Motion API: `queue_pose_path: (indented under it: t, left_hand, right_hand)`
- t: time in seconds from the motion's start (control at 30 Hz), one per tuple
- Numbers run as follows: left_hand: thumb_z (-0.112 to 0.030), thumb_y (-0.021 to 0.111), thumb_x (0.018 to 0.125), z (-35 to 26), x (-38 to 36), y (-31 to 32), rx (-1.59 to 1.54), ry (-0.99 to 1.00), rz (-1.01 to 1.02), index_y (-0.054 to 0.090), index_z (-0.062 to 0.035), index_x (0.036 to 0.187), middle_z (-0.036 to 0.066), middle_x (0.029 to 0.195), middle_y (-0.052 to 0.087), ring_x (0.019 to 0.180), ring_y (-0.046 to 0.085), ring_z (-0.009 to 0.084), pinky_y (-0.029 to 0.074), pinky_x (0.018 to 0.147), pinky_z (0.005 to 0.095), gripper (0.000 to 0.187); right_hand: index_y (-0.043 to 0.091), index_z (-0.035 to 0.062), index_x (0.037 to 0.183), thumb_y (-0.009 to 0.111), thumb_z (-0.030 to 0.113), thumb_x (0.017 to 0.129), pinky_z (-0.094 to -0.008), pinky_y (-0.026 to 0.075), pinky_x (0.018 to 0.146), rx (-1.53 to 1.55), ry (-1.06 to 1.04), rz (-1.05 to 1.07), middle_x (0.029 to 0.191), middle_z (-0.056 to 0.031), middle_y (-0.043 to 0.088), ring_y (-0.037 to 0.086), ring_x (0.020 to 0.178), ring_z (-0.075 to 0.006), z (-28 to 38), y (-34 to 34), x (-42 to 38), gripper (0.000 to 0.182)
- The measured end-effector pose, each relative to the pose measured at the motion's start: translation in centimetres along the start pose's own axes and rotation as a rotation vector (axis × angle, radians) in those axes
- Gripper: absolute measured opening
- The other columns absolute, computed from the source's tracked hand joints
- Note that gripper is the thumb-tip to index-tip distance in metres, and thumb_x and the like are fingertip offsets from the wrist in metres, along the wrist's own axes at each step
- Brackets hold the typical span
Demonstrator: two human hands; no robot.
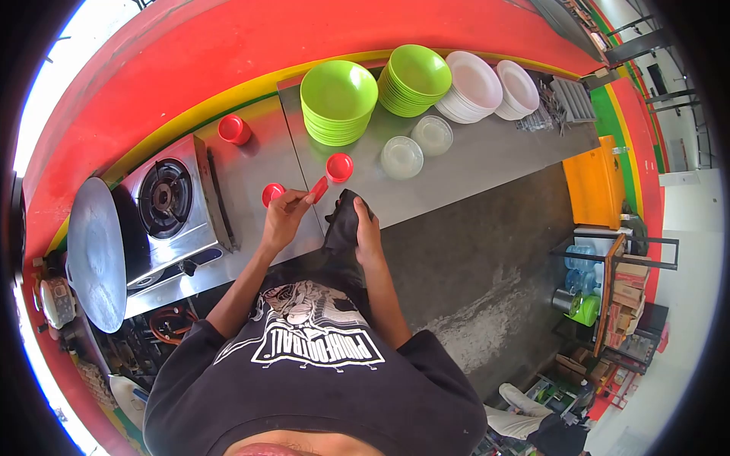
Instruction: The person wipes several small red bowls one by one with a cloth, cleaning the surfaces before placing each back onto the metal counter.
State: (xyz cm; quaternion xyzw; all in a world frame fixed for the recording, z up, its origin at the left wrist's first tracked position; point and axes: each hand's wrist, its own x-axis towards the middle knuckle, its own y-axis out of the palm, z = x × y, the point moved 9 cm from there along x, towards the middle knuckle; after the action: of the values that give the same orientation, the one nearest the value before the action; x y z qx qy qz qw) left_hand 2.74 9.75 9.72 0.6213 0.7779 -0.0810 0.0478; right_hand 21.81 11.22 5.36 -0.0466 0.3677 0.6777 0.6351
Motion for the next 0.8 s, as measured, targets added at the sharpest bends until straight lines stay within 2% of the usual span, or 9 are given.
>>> queue_pose_path:
  t: [0.07,0.13,0.17,0.2,0.27,0.3,0.33,0.53,0.8]
  left_hand:
    - [-0.018,0.071,0.089,0.6,1.5,1.3,0.081,0.120,-0.069,0.071,0.0017,0.093,0.011,0.083,0.070,0.082,0.066,0.0176,0.050,0.074,0.0293,0.020]
    - [-0.016,0.072,0.087,-0.3,2.6,2.5,0.218,0.189,-0.083,0.072,-0.0012,0.092,0.013,0.086,0.071,0.081,0.067,0.0233,0.050,0.081,0.0360,0.016]
    - [-0.015,0.072,0.086,-0.7,3.2,3.1,0.288,0.226,-0.092,0.073,-0.0026,0.092,0.013,0.087,0.071,0.080,0.067,0.0261,0.050,0.084,0.0393,0.014]
    - [-0.018,0.071,0.086,-0.2,3.8,3.6,0.391,0.253,-0.103,0.074,-0.0070,0.093,0.010,0.089,0.071,0.084,0.067,0.0298,0.042,0.096,0.0526,0.013]
    - [-0.018,0.072,0.086,-0.4,4.9,4.5,0.504,0.253,-0.184,0.074,-0.0067,0.091,0.008,0.085,0.071,0.079,0.067,0.0260,0.039,0.100,0.0520,0.013]
    - [-0.018,0.072,0.085,-0.3,5.3,4.9,0.559,0.246,-0.221,0.074,-0.0065,0.089,0.007,0.083,0.071,0.076,0.067,0.0241,0.038,0.102,0.0517,0.013]
    - [-0.021,0.071,0.087,0.2,5.7,5.3,0.586,0.254,-0.234,0.075,-0.0103,0.091,0.005,0.085,0.071,0.079,0.067,0.0241,0.031,0.105,0.0596,0.012]
    - [-0.020,0.068,0.087,2.5,7.3,8.5,0.887,0.300,-0.289,0.075,-0.0159,0.092,-0.001,0.090,0.070,0.090,0.065,0.0193,0.025,0.110,0.0573,0.009]
    - [-0.022,0.070,0.083,3.9,7.4,10.5,0.961,0.317,-0.364,0.073,-0.0152,0.087,-0.002,0.086,0.067,0.090,0.063,0.0188,0.029,0.107,0.0554,0.009]
  right_hand:
    - [0.064,0.0001,0.109,0.059,0.038,0.095,-0.0329,0.055,0.075,-0.123,-0.002,0.017,0.098,-0.0108,0.068,0.067,0.083,-0.0197,0.9,-0.8,2.3,0.040]
    - [0.065,-0.0026,0.106,0.061,0.040,0.094,-0.0334,0.054,0.075,-0.268,-0.031,0.018,0.098,-0.0119,0.069,0.068,0.083,-0.0210,1.0,-2.5,5.5,0.045]
    - [0.066,-0.0037,0.106,0.062,0.041,0.092,-0.0343,0.053,0.077,-0.501,-0.086,0.009,0.099,-0.0139,0.069,0.068,0.084,-0.0233,1.2,-3.7,7.3,0.047]
    - [0.066,-0.0049,0.105,0.063,0.042,0.091,-0.0353,0.053,0.078,-0.732,-0.146,-0.003,0.101,-0.0159,0.069,0.068,0.086,-0.0256,1.5,-5.0,9.1,0.049]
    - [0.066,-0.0073,0.106,0.068,0.043,0.086,-0.0383,0.050,0.085,-1.170,-0.361,0.099,0.105,-0.0241,0.067,0.066,0.096,-0.0348,4.7,-3.8,10.0,0.054]
    - [0.066,-0.0075,0.108,0.068,0.044,0.085,-0.0391,0.049,0.086,-1.220,-0.326,0.200,0.106,-0.0254,0.067,0.065,0.098,-0.0366,5.6,-3.1,10.3,0.057]
    - [0.065,-0.0077,0.109,0.068,0.046,0.084,-0.0399,0.049,0.088,-1.268,-0.288,0.301,0.106,-0.0267,0.066,0.064,0.100,-0.0383,6.2,-2.5,10.7,0.059]
    - [0.065,-0.0039,0.110,0.068,0.042,0.083,-0.0400,0.050,0.087,-1.316,-0.276,0.568,0.105,-0.0269,0.065,0.064,0.100,-0.0393,7.5,-1.3,12.2,0.053]
    - [0.062,0.0009,0.112,0.065,0.039,0.087,-0.0388,0.047,0.091,-1.325,-0.183,0.837,0.112,-0.0222,0.063,0.061,0.105,-0.0350,6.1,-2.5,12.2,0.046]
